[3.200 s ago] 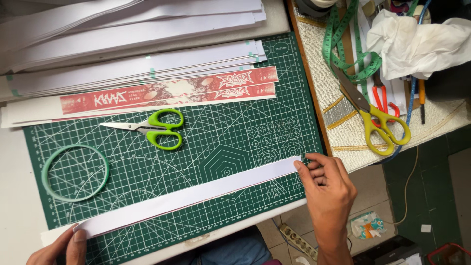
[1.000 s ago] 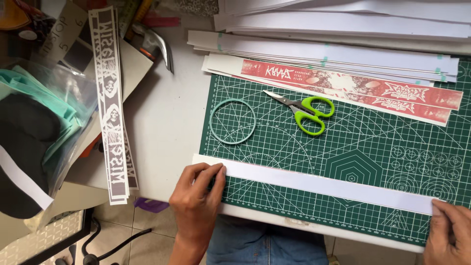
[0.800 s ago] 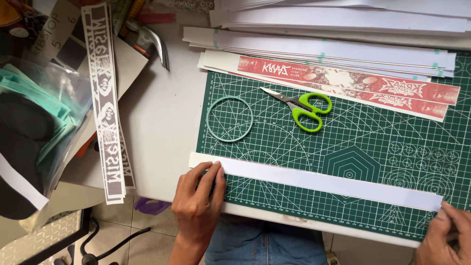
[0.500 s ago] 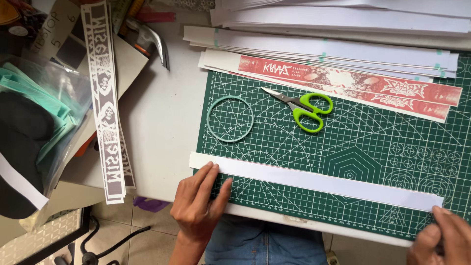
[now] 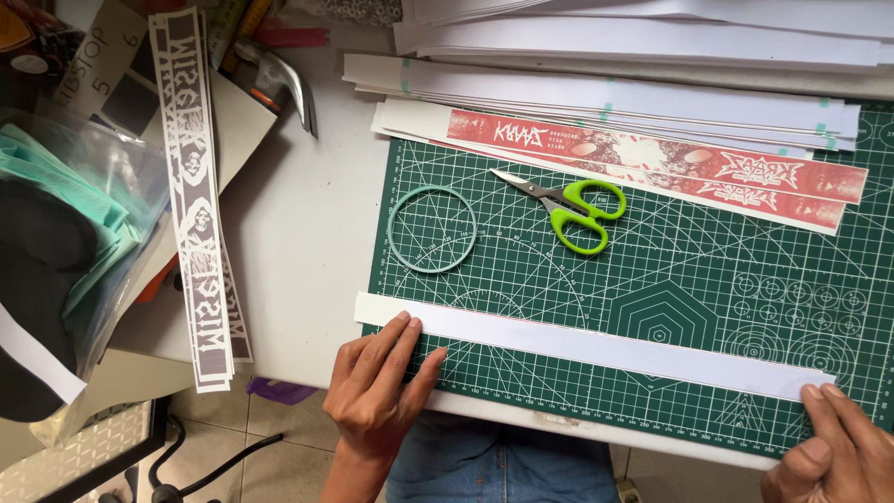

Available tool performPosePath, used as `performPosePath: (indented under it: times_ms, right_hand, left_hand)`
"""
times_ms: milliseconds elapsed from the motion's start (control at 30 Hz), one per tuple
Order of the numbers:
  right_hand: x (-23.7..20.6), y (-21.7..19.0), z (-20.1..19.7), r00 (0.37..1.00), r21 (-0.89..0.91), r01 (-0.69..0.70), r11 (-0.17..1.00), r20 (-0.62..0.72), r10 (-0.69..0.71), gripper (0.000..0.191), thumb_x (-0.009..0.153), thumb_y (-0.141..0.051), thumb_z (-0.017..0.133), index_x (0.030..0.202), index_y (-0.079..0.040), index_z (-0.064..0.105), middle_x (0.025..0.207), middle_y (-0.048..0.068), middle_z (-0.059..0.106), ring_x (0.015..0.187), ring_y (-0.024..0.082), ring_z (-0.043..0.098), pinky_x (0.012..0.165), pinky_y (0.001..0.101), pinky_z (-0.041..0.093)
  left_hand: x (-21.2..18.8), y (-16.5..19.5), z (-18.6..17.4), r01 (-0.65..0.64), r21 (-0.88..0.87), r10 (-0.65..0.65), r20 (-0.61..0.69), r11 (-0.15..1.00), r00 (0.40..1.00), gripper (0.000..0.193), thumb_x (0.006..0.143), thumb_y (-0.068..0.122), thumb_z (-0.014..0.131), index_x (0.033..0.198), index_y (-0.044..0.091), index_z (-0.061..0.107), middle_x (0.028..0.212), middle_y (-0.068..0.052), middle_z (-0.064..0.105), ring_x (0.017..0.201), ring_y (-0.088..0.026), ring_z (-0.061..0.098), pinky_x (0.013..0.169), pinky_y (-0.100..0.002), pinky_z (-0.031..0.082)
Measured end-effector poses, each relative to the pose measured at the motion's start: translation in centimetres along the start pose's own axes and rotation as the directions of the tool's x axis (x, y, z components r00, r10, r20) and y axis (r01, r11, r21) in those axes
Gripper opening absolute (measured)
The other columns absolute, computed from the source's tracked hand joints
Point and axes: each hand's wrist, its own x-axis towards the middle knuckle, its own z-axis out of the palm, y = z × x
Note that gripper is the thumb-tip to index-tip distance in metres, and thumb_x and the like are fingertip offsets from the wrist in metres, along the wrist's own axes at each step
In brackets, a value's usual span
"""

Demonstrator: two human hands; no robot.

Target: The person assembles long white paper strips by applying small pieces of light green tape to join them end-to-end on a green cutting mat. They use scissors to cut the tape and smooth the joints, then stack the completed strips with others on the table.

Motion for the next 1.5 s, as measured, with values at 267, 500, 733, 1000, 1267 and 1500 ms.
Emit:
performPosePath:
  times_ms: [267,500,733,1000,1267,1500]
  right_hand:
    - [-0.4,0.4,0.0,1.0,-0.019,-0.002,1.0,0.022,0.003,0.052,0.122,-0.028,0.029,0.125,0.01,0.063,0.117,0.029,0.067,0.109,0.035,0.07,0.106,0.0384,0.052]
    - [-0.6,0.5,0.1,0.999,-0.025,-0.01,1.0,0.039,0.011,0.051,0.122,-0.028,0.029,0.125,0.01,0.063,0.119,0.028,0.067,0.112,0.034,0.07,0.109,0.0377,0.051]
    - [-1.3,0.8,0.3,0.999,-0.039,-0.01,0.999,0.038,0.012,0.05,0.122,-0.027,0.03,0.124,0.011,0.063,0.118,0.028,0.067,0.111,0.034,0.066,0.111,0.0388,0.05]
    - [1.7,-0.6,-1.5,0.996,-0.079,0.088,0.993,-0.012,-0.089,0.047,0.117,-0.024,0.034,0.12,0.01,0.066,0.118,0.025,0.07,0.107,0.033,0.067,0.103,0.04,0.051]
    - [6.3,-6.7,-4.5,0.947,0.038,-0.168,0.985,-0.272,0.172,0.049,0.113,-0.03,0.038,0.11,-0.001,0.077,0.111,0.012,0.075,0.099,0.026,0.069,0.089,0.0419,0.054]
    - [8.4,-7.5,-5.0,0.935,0.077,-0.169,0.983,-0.304,0.184,0.04,0.108,-0.027,0.048,0.107,-0.002,0.079,0.109,0.007,0.076,0.092,0.02,0.064,0.082,0.0319,0.054]
  left_hand:
    - [-0.3,-0.1,0.1,0.008,0.001,-0.008,0.001,1.0,1.0,0.033,0.079,0.025,0.088,0.104,0.004,0.08,0.105,-0.007,0.078,0.083,-0.02,0.069,0.071,-0.028,0.058]
    - [-0.7,-0.4,0.4,0.008,0.007,-0.008,0.013,1.0,1.0,0.032,0.08,0.027,0.088,0.104,0.005,0.08,0.104,-0.007,0.079,0.084,-0.018,0.07,0.072,-0.027,0.058]
    - [-0.9,-0.6,0.3,0.008,0.013,-0.008,0.018,1.0,1.0,0.033,0.08,0.027,0.087,0.104,0.005,0.08,0.105,-0.007,0.079,0.085,-0.018,0.07,0.072,-0.027,0.058]
    - [-0.3,-0.4,-0.1,-0.034,0.047,0.034,0.012,0.998,0.999,0.031,0.081,0.024,0.089,0.103,0.004,0.08,0.104,-0.009,0.078,0.089,-0.021,0.071,0.073,-0.031,0.057]
    - [-5.2,-8.0,3.6,-0.338,-0.067,0.342,0.305,0.939,0.889,0.04,0.086,0.022,0.078,0.119,0.001,0.068,0.111,-0.029,0.069,0.108,-0.039,0.07,0.089,-0.046,0.058]
    - [-7.2,-9.8,6.3,-0.214,-0.039,0.215,0.316,0.976,0.924,0.054,0.085,0.023,0.069,0.125,-0.009,0.055,0.109,-0.03,0.066,0.113,-0.041,0.068,0.101,-0.048,0.059]
